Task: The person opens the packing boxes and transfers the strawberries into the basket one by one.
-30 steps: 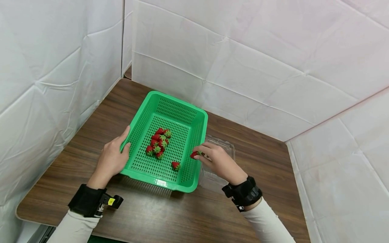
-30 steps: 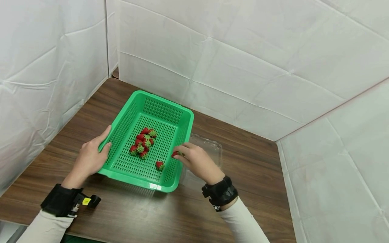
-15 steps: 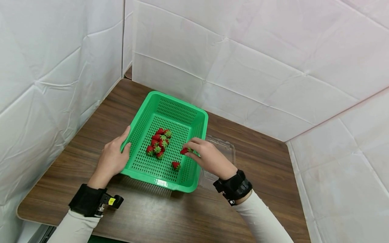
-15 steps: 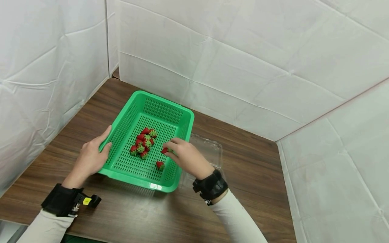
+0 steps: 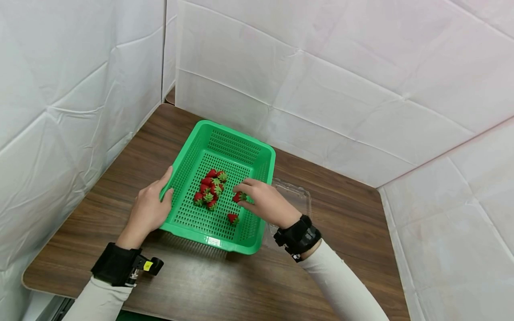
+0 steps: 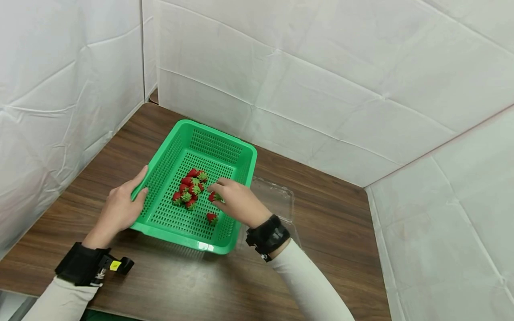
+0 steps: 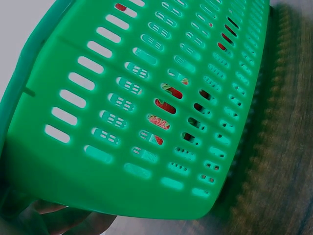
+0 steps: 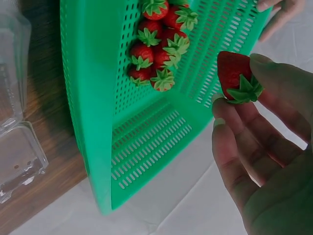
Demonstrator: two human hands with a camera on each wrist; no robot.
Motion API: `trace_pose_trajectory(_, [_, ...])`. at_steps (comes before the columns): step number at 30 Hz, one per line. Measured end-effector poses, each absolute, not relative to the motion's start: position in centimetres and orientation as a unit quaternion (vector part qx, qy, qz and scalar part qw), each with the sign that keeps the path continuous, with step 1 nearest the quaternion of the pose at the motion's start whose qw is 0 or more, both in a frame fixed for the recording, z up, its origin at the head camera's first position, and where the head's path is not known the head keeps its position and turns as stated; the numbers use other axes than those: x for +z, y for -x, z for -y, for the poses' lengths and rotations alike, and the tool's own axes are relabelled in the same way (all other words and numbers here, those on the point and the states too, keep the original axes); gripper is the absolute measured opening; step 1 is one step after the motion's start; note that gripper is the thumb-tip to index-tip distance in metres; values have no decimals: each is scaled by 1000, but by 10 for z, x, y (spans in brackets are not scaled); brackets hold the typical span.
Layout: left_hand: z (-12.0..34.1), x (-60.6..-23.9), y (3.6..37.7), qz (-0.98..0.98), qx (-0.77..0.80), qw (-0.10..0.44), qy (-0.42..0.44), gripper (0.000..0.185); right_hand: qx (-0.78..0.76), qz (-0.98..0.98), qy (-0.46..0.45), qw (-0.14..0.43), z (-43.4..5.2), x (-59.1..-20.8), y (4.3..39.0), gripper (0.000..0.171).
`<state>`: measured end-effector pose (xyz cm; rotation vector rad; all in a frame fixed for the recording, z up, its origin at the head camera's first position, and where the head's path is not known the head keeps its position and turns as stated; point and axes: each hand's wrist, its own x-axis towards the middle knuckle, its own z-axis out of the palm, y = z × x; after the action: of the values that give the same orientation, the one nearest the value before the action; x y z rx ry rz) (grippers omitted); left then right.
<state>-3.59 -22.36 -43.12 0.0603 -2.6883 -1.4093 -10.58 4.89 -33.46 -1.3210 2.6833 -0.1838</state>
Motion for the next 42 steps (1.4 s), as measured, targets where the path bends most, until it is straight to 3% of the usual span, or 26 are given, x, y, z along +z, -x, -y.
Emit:
trace_pose_trajectory(18, [224,-432,35,883,-466,62,-16,59,19,-913,381,144,-22,-353,123,17])
trace_pose_trajectory(23, [224,-433,35,883,-465,63,-17,60,50,-912,375,158,-11,-362,126,7])
trace_pose_trajectory(30, [223,-432,36,885,-462,61,-16,61,90,-908,362,189,2,-372,130,43])
trace_pose_trajectory(33, [223,-431,35,885,-461,60,-16,61,98,-907,354,208,7,-375,132,43])
trace_pose_trajectory(39, [224,-431,35,884,-463,58,-18,61,98,-906,333,244,14,-379,133,26])
trace_pose_trajectory(42, [224,-431,35,885,-463,57,-17,61,96,-906,330,246,16,-381,133,27])
